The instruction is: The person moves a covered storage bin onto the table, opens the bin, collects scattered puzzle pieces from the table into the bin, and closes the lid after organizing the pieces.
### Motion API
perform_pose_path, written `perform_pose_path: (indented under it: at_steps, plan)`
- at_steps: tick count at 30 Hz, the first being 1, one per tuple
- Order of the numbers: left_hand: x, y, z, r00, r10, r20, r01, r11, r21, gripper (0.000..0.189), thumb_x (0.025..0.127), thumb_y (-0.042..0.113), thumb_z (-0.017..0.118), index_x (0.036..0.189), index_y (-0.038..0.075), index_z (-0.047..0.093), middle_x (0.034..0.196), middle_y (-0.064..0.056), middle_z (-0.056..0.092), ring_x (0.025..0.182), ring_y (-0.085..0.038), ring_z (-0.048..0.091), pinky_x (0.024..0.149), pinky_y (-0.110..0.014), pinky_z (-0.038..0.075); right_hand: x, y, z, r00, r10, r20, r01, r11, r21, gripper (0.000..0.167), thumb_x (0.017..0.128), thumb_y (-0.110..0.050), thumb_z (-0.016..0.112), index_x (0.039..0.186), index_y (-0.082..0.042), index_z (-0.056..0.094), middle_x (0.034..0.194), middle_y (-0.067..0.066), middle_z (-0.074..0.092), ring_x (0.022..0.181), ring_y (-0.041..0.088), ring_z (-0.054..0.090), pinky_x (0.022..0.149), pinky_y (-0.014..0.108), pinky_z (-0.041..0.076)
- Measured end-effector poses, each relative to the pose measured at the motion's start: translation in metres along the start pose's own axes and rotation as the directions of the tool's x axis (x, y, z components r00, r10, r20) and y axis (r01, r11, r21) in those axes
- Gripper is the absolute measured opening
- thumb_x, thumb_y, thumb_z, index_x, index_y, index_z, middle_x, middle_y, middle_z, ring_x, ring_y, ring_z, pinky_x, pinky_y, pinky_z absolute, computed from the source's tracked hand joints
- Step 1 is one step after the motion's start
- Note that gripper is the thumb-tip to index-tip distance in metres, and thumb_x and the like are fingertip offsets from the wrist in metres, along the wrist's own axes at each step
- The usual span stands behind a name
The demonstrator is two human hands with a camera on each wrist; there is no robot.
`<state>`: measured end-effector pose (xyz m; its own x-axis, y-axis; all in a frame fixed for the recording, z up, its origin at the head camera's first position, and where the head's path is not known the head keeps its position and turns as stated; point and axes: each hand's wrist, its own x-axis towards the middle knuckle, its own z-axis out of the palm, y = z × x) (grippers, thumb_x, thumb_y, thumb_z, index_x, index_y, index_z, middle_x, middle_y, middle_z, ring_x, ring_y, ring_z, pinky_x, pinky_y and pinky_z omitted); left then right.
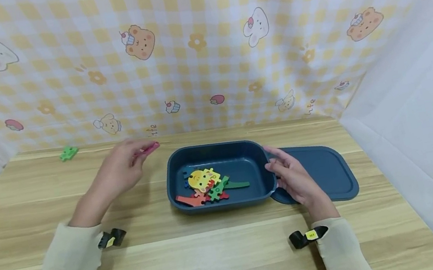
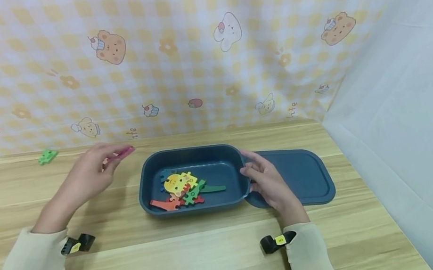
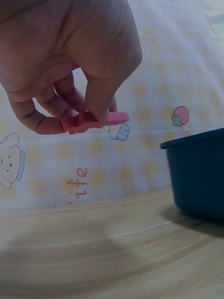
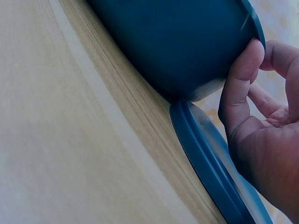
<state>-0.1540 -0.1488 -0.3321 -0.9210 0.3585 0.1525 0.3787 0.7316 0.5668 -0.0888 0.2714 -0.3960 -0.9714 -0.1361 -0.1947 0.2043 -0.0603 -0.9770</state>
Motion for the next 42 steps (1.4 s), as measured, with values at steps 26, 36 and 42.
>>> perform_pose_path:
  at_steps: [26,36,42]
  plan:
    - [-0.009,0.032,0.012,0.996,0.08,0.049,-0.081,0.997,0.011,0.04,0.101,0.0,0.067,0.139,0.012,0.07,0.134,-0.014,0.07,0.103,-0.028,0.066,0.087,-0.045,0.061,0.001,0.0,0.0,1.0,0.01,-0.013,-0.01,1.0,-0.013,0.062,0.109,-0.015,0.058,0.166,-0.018,0.033,0.098,-0.011,0.058,0.067,0.002,0.058,0.06,0.016,0.054]
    - [-0.012,0.042,0.024,0.986,0.158,0.056,-0.159,0.987,0.017,0.037,0.1,0.001,0.068,0.136,0.011,0.073,0.13,-0.014,0.072,0.111,-0.03,0.068,0.094,-0.049,0.062,0.002,0.0,-0.001,1.0,0.016,0.007,-0.016,1.0,0.007,0.064,0.109,-0.017,0.058,0.167,-0.016,0.031,0.097,-0.012,0.059,0.072,0.002,0.061,0.061,0.016,0.055]
    - [-0.012,0.046,0.032,0.977,0.202,0.074,-0.201,0.979,-0.009,0.036,0.1,-0.001,0.068,0.133,0.012,0.074,0.123,-0.01,0.073,0.102,-0.024,0.065,0.084,-0.038,0.06,0.001,-0.001,-0.002,1.0,0.013,0.019,-0.013,1.0,0.018,0.065,0.109,-0.017,0.058,0.168,-0.014,0.029,0.095,-0.011,0.06,0.071,0.003,0.062,0.061,0.016,0.055]
